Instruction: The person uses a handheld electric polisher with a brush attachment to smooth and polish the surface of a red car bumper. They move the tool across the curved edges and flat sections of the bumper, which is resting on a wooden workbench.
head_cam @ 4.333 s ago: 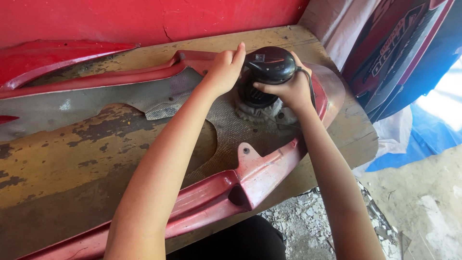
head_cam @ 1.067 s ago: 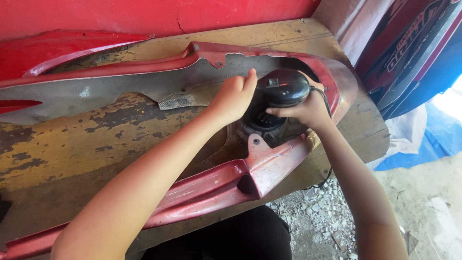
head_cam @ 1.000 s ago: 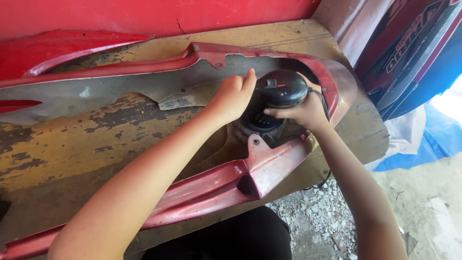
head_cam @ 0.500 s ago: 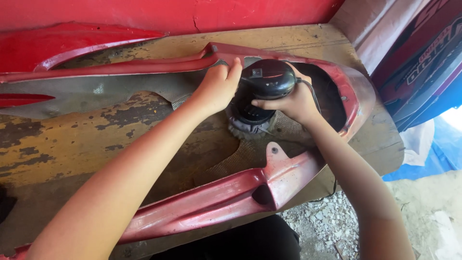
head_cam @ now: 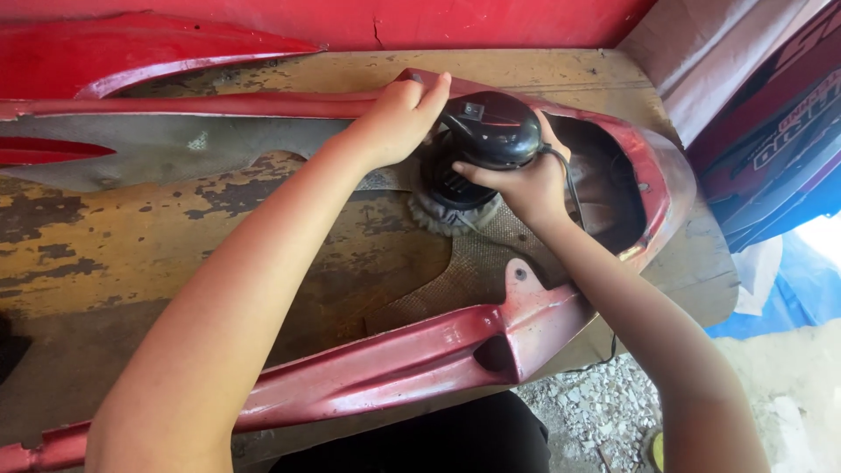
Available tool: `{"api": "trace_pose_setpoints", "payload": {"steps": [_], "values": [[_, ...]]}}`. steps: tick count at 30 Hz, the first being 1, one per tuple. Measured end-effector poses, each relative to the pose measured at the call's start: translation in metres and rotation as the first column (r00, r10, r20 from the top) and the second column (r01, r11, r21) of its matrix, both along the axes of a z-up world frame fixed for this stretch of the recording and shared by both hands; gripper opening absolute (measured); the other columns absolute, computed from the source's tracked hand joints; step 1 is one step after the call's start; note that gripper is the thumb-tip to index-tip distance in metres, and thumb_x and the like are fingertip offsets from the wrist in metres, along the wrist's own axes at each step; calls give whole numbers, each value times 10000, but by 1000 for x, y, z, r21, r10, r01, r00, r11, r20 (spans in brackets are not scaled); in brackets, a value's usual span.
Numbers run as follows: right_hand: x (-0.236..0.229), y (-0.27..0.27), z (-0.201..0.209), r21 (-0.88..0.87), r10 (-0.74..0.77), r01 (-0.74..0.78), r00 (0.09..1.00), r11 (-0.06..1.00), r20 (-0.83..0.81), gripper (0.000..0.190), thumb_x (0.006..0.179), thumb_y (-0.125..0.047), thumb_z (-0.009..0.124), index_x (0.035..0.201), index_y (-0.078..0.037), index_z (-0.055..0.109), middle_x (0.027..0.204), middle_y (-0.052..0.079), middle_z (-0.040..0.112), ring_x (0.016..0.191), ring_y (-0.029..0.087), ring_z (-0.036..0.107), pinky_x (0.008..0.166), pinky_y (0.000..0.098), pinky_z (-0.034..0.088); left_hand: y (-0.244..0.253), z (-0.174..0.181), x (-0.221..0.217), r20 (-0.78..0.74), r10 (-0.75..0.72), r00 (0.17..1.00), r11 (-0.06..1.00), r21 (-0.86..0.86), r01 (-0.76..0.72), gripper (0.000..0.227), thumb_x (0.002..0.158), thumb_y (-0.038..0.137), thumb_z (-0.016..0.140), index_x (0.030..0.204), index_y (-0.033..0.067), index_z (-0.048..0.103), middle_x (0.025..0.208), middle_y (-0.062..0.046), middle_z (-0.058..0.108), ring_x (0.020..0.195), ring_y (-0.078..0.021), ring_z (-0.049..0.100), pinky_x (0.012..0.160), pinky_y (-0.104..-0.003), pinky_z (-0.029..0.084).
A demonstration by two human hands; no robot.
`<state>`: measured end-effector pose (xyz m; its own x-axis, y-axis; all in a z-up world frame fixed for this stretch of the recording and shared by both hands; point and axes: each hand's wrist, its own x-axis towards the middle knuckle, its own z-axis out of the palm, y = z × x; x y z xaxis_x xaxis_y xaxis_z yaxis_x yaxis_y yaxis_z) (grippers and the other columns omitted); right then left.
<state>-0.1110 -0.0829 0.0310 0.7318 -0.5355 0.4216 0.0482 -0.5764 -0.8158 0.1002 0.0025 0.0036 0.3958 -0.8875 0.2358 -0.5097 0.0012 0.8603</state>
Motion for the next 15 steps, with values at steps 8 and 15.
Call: {"api": "trace_pose_setpoints", "payload": {"steps": [8, 15], "values": [[-9, 9, 1, -85, -31, 30, 999, 996, -18, 669, 703, -160, 989, 1246, -14, 625, 1172, 96, 764, 1085, 149, 735, 1023, 321, 591, 16, 26, -8, 42, -79, 996, 990, 122, 74, 697, 1064, 497, 330, 708, -8, 653, 645, -114, 694, 676, -245, 710, 766, -389, 553], [-2, 10, 8, 1, 48, -48, 996, 999, -70, 687, 672, -167, 984, 1227, -18, 608, 1154, 82, 754, 1071, 135, 717, 1002, 320, 588, 21, 15, 2, -6, -79, 997, 975, 207, 79, 702, 1059, 541, 286, 792, 19, 673, 720, -112, 721, 731, -220, 720, 796, -374, 548]]}}
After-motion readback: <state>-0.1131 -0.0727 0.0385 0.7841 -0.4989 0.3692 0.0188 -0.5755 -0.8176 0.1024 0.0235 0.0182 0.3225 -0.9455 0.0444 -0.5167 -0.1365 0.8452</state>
